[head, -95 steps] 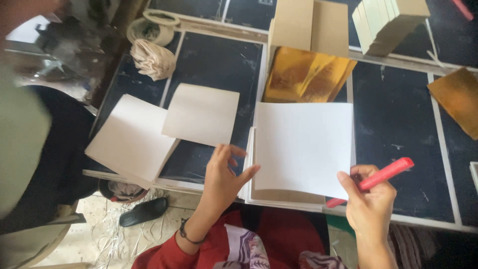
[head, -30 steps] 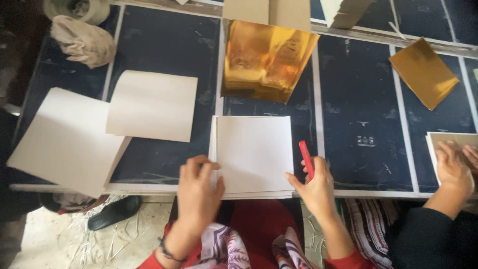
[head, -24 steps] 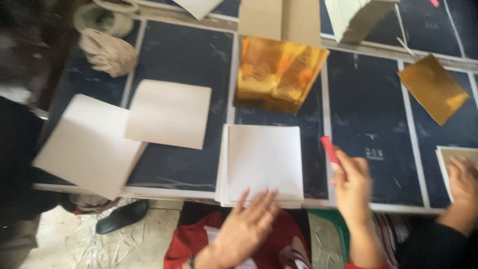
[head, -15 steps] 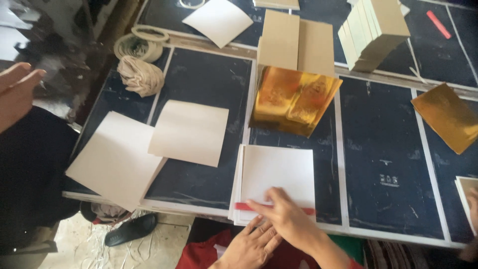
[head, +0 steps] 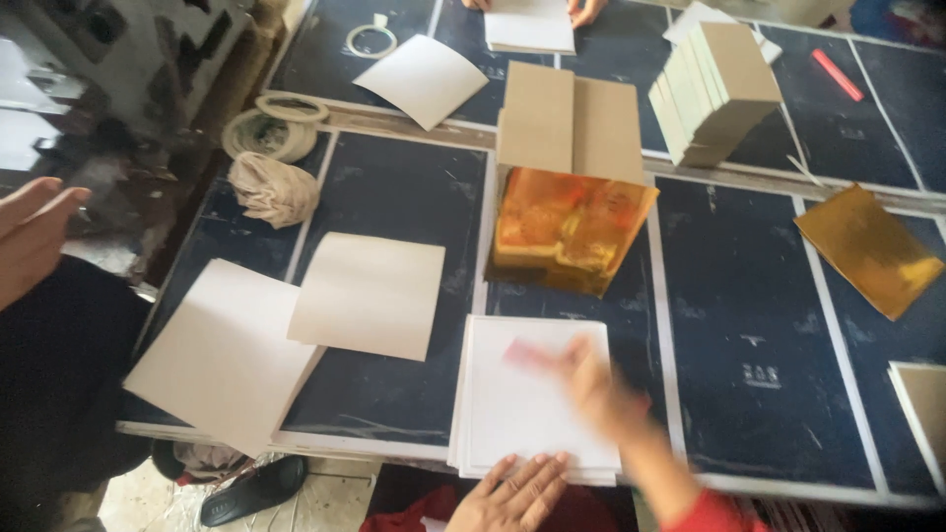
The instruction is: Manually applying gold foil to paper invitations using a burnishing tool in a production setting.
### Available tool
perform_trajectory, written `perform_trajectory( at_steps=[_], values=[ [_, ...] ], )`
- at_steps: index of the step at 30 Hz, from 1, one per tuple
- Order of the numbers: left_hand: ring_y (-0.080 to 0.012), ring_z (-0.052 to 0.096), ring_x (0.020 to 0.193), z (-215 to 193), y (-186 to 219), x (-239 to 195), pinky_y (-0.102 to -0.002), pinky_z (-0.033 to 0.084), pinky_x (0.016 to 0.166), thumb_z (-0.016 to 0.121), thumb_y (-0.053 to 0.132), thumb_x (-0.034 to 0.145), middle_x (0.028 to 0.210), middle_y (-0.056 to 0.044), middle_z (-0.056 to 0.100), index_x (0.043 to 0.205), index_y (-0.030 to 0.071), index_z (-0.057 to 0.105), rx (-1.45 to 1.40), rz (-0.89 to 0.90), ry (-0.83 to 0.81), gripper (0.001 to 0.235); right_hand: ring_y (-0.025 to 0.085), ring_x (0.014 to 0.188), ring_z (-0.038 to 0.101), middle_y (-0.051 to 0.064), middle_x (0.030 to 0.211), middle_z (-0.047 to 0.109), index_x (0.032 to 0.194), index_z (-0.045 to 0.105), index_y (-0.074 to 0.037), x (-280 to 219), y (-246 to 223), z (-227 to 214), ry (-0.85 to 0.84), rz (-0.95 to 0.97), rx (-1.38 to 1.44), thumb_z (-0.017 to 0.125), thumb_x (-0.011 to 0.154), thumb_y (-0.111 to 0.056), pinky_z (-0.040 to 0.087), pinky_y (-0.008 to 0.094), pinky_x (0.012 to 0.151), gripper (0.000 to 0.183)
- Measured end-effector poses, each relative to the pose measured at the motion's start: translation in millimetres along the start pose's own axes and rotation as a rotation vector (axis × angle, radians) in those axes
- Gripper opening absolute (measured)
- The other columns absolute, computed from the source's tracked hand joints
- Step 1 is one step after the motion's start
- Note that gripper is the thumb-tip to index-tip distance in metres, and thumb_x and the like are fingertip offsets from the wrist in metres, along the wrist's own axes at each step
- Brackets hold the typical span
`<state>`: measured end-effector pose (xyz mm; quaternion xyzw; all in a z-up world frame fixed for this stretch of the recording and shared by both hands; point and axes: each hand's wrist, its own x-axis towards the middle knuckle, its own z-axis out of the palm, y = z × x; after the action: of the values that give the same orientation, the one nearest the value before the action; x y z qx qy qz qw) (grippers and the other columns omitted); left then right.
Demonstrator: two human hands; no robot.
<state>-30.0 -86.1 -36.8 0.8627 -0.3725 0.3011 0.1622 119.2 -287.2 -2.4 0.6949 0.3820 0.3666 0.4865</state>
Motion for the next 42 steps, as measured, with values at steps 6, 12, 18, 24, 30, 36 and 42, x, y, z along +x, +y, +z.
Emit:
perform_trajectory(
  at_steps=[6,12,18,24,30,36,42],
  values=[
    [-0.011,0.051,0.148,-0.3,1.1,1.8,-0.033,0.038,0.12,0.033,0.017,0.111,0.163,0.0,0.049,0.153,0.014,0.052,0.055,-0.046,-0.034,0.046,0.011,0.075,0.048,-0.005,0.091,0.038,0.136,0.074,-0.044,0.4,32.4,-44.8,-0.556,0.921,1.941,0.046,0.106,-0.039,0.045,0.024,0.078,0.041],
    [-0.0118,0.053,0.147,-8.1,0.4,4.8,-0.033,0.041,0.118,0.033,0.02,0.112,0.162,-0.001,0.05,0.155,0.012,0.051,0.051,-0.021,-0.056,0.047,0.023,0.107,0.086,0.018,0.11,0.09,0.091,0.042,-0.011,-11.5,62.7,-30.6,-0.643,1.652,2.252,0.08,0.085,-0.023,0.043,0.022,0.055,0.04],
    [-0.0106,0.05,0.148,1.2,-1.3,1.1,-0.033,0.035,0.121,0.035,0.017,0.108,0.165,0.001,0.048,0.156,0.014,0.05,0.021,-0.047,-0.068,0.05,0.018,0.069,0.051,0.003,0.08,0.062,0.089,0.05,-0.014,38.6,105.6,-93.1,-1.105,1.654,1.87,0.085,0.073,-0.056,0.04,0.034,0.071,0.056],
    [-0.0197,0.045,0.152,0.2,-1.9,-2.5,-0.04,0.033,0.121,0.043,0.014,0.107,0.168,-0.007,0.042,0.158,0.008,0.046,-0.145,-0.041,-0.167,0.051,0.014,0.082,0.042,0.0,0.096,0.032,0.142,0.064,-0.047,-17.9,38.8,12.1,-0.345,0.862,1.628,0.071,0.098,-0.037,0.041,0.028,0.072,0.045],
    [-0.0309,0.058,0.138,-8.9,-35.1,1.0,-0.043,0.045,0.114,0.072,0.007,0.085,0.15,-0.019,0.059,0.139,-0.003,0.061,-0.51,-0.097,-0.135,0.056,0.015,0.061,0.04,0.001,0.072,0.044,0.091,0.046,-0.015,46.9,87.0,-87.9,-1.012,1.309,2.204,0.063,0.091,-0.061,0.036,0.033,0.056,0.048],
    [-0.0263,0.056,0.141,-49.4,-74.6,6.0,-0.044,0.039,0.117,0.084,0.023,0.088,0.147,-0.01,0.064,0.138,0.004,0.063,-0.488,-0.429,-0.089,0.057,0.03,0.09,0.053,0.013,0.106,0.043,0.132,0.07,-0.017,-35.2,17.5,84.3,-0.126,0.869,1.39,0.055,0.088,0.014,0.049,0.038,0.083,0.056],
    [-0.0311,0.057,0.139,-53.8,-95.8,-6.6,-0.042,0.046,0.108,0.082,0.023,0.089,0.148,-0.012,0.062,0.136,0.011,0.065,-0.489,-0.588,-0.005,0.051,0.041,0.111,0.06,0.023,0.118,0.06,0.132,0.057,0.004,44.7,120.1,74.4,0.17,0.895,1.352,0.045,0.112,-0.009,0.046,0.047,0.099,0.026]
  ],
)
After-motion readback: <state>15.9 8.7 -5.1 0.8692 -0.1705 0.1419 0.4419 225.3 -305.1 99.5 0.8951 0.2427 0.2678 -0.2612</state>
